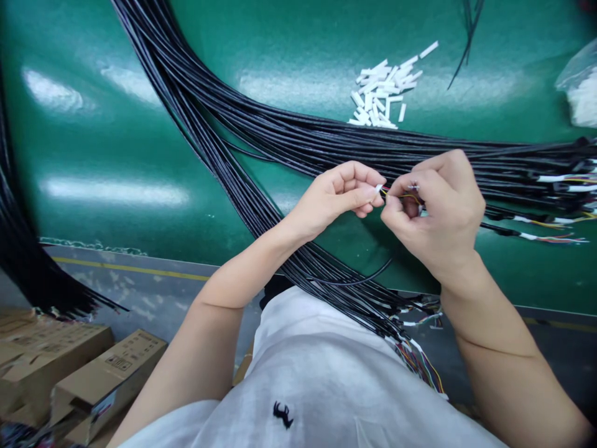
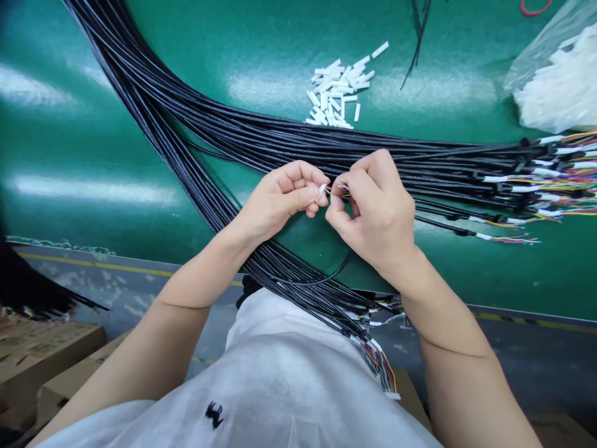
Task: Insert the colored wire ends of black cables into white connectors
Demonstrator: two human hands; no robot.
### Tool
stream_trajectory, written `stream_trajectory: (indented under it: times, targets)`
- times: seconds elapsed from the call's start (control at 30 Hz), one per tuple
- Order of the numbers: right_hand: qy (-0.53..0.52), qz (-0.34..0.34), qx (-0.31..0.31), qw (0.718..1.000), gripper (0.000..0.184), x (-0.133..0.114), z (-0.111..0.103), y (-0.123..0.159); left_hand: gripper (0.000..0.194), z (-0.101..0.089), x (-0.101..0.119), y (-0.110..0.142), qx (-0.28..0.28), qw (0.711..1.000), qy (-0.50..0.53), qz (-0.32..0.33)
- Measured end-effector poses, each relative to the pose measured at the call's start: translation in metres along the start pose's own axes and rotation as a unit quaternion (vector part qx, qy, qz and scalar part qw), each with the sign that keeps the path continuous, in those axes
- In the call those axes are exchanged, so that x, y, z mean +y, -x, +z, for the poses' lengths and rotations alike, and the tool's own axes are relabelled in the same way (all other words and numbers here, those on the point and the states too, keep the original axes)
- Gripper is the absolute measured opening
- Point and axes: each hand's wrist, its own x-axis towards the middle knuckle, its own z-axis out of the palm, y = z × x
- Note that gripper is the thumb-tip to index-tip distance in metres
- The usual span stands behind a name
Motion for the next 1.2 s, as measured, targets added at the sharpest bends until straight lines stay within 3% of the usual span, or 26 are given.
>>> stream_trajectory:
  times: [0.3,0.53,0.63,0.7,0.87,1.03,1.2]
  targets:
    - [-0.022,0.005,-0.010,1.000,0.011,0.001,-0.004,-0.002,0.037,0.007,0.003,0.002,0.022,0.996,-0.061,0.061]
    - [-0.019,-0.002,0.003,1.000,0.013,-0.005,-0.002,-0.002,0.041,0.009,0.003,0.002,0.015,0.996,-0.072,0.057]
    - [-0.067,0.020,-0.011,0.997,0.016,-0.001,-0.003,-0.004,0.039,0.006,0.002,0.001,0.022,0.995,-0.077,0.059]
    - [-0.159,0.055,-0.030,0.985,0.019,0.007,-0.004,-0.007,0.035,0.004,0.001,0.000,0.033,0.994,-0.074,0.079]
    - [-0.369,0.169,-0.059,0.912,0.021,0.021,-0.010,-0.015,0.021,0.001,-0.002,-0.002,0.043,0.991,-0.069,0.102]
    - [-0.437,0.239,-0.049,0.866,0.022,0.016,-0.014,-0.018,0.012,0.003,0.000,0.000,0.066,0.992,-0.051,0.096]
    - [-0.444,0.248,-0.051,0.860,0.017,0.014,-0.014,-0.016,0.010,0.005,0.005,0.001,0.084,0.992,-0.046,0.078]
